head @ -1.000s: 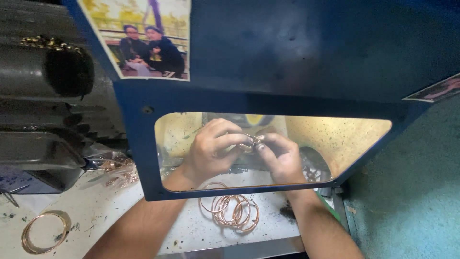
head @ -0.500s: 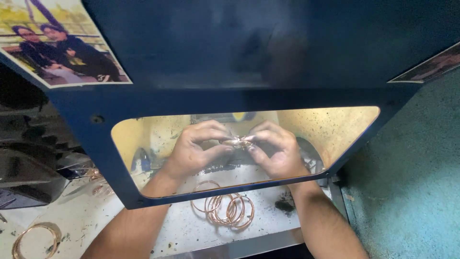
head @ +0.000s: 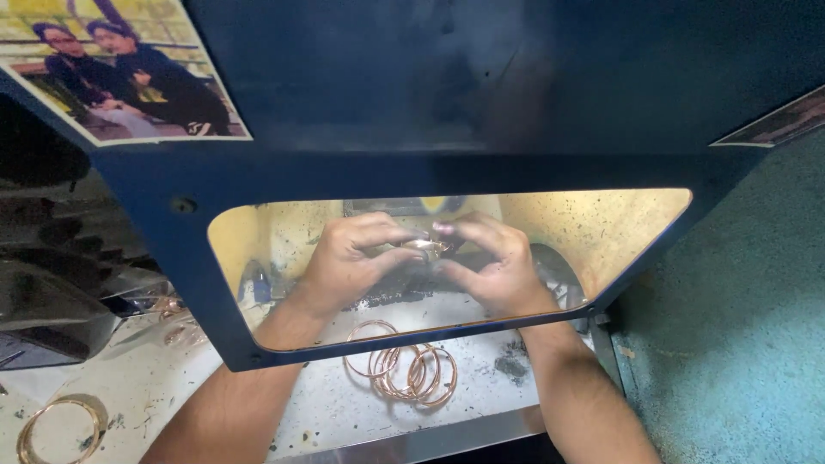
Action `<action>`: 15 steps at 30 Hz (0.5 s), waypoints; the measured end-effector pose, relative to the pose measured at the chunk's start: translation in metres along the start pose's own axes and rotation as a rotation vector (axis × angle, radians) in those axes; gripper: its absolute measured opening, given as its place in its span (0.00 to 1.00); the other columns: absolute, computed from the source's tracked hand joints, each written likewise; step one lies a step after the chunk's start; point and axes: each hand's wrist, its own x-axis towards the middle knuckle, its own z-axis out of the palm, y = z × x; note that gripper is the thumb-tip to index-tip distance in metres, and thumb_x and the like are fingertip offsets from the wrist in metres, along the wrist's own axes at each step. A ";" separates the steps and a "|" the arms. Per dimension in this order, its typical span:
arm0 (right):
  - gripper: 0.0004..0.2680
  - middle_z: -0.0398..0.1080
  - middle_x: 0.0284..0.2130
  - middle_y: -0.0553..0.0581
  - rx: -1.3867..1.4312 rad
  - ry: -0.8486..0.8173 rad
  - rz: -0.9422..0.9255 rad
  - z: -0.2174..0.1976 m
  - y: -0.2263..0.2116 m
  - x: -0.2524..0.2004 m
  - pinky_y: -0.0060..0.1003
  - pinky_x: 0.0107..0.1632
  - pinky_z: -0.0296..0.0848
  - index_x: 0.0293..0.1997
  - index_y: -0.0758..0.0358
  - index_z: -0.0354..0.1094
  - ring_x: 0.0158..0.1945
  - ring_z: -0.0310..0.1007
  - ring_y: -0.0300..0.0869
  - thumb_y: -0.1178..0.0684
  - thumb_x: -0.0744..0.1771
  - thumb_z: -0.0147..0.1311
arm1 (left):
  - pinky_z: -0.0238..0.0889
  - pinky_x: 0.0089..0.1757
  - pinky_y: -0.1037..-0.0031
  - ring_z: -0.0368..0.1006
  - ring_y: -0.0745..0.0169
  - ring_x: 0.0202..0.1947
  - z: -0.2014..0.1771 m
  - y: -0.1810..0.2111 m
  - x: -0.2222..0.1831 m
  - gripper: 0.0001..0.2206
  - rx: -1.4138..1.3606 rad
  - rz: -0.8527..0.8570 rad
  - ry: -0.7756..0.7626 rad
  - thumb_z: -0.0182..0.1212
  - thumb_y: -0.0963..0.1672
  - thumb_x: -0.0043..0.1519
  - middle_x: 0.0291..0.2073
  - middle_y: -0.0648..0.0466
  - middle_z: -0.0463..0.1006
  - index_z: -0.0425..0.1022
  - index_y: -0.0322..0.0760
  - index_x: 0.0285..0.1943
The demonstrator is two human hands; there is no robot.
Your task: Polishing a jewelry piece using a bench-mounted wheel and weighing it on a digital scale.
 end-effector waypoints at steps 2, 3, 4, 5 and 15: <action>0.09 0.78 0.31 0.61 0.013 0.001 0.014 0.000 0.000 0.000 0.42 0.37 0.80 0.46 0.65 0.76 0.33 0.81 0.48 0.56 0.63 0.65 | 0.72 0.33 0.69 0.78 0.61 0.27 -0.001 0.001 -0.001 0.05 0.011 0.002 0.002 0.70 0.39 0.57 0.25 0.50 0.82 0.85 0.38 0.40; 0.07 0.78 0.30 0.61 0.025 0.003 0.027 0.000 0.001 0.001 0.41 0.36 0.80 0.44 0.65 0.76 0.32 0.81 0.47 0.58 0.64 0.63 | 0.72 0.33 0.69 0.78 0.60 0.27 -0.001 0.002 -0.001 0.05 0.021 0.004 0.003 0.70 0.39 0.57 0.25 0.50 0.82 0.85 0.39 0.40; 0.07 0.78 0.30 0.61 0.025 0.001 0.025 -0.002 0.000 0.001 0.41 0.36 0.80 0.44 0.65 0.76 0.32 0.81 0.47 0.58 0.64 0.63 | 0.72 0.33 0.69 0.78 0.60 0.27 -0.001 0.003 0.000 0.05 0.022 0.006 0.004 0.70 0.39 0.57 0.25 0.50 0.82 0.85 0.39 0.40; 0.07 0.78 0.30 0.60 0.003 -0.006 0.069 -0.003 0.000 0.001 0.41 0.37 0.80 0.43 0.65 0.76 0.32 0.81 0.47 0.57 0.64 0.64 | 0.72 0.33 0.69 0.78 0.59 0.27 -0.001 0.003 0.000 0.04 0.038 0.016 0.003 0.69 0.39 0.57 0.25 0.50 0.83 0.85 0.38 0.39; 0.06 0.80 0.33 0.62 0.066 0.047 0.485 0.001 -0.002 -0.004 0.45 0.44 0.79 0.43 0.65 0.78 0.39 0.79 0.43 0.56 0.66 0.61 | 0.75 0.40 0.63 0.83 0.54 0.33 -0.002 -0.002 -0.002 0.07 -0.003 -0.204 0.088 0.67 0.40 0.60 0.29 0.46 0.85 0.84 0.35 0.46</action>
